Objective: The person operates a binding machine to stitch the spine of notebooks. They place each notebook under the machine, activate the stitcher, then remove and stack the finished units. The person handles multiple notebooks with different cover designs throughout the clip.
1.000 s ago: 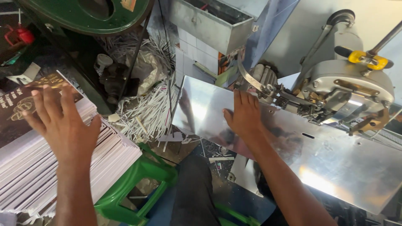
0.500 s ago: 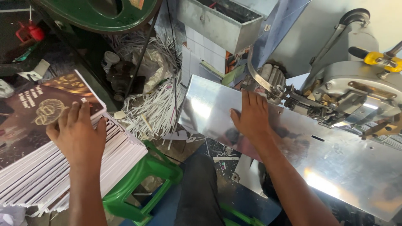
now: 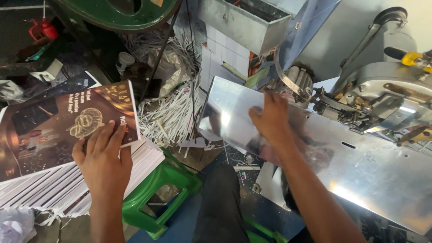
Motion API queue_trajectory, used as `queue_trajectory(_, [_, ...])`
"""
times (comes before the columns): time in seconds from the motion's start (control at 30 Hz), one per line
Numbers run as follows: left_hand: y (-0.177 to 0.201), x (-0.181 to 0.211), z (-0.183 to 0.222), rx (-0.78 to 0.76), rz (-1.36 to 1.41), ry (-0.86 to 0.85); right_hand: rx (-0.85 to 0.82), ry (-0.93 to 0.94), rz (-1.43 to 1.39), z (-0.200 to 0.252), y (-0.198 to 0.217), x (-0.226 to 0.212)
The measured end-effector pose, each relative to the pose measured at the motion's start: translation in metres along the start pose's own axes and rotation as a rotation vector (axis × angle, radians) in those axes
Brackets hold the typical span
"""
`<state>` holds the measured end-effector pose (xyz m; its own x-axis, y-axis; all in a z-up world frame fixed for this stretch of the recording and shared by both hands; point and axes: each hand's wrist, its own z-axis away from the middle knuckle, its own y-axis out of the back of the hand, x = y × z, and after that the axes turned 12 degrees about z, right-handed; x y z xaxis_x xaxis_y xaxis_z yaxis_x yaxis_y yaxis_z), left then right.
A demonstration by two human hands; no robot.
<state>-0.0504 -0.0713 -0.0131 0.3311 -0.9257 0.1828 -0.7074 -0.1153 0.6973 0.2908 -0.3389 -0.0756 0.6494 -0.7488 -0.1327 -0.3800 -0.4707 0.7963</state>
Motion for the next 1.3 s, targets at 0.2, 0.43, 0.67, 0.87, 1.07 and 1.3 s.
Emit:
queue_trajectory(0.2, [0.02,0.017,0.005,-0.027,0.118,0.005,-0.217,-0.11,-0.55,-0.003,-0.012,-0.092])
queue_trajectory(0.43, [0.034,0.025,0.012,-0.032,0.206,-0.037,-0.911,-0.29,-1.516,0.006,-0.005,-0.211])
queue_trajectory(0.67, [0.04,0.02,0.027,-0.051,0.249,-0.064,-1.04,-0.375,-1.605,0.018,0.011,-0.26])
queue_trajectory(0.87, [0.028,0.025,0.067,0.479,0.326,0.142,-1.062,-0.383,-1.633,0.022,0.017,-0.256])
queue_trajectory(1.07, [0.01,0.007,0.087,0.696,1.714,0.931,-1.103,-0.414,-1.535,0.043,0.021,-0.249])
queue_trajectory(1.3, [0.005,0.012,0.065,0.652,1.574,0.78,-1.134,-0.412,-1.523,0.063,0.02,-0.234])
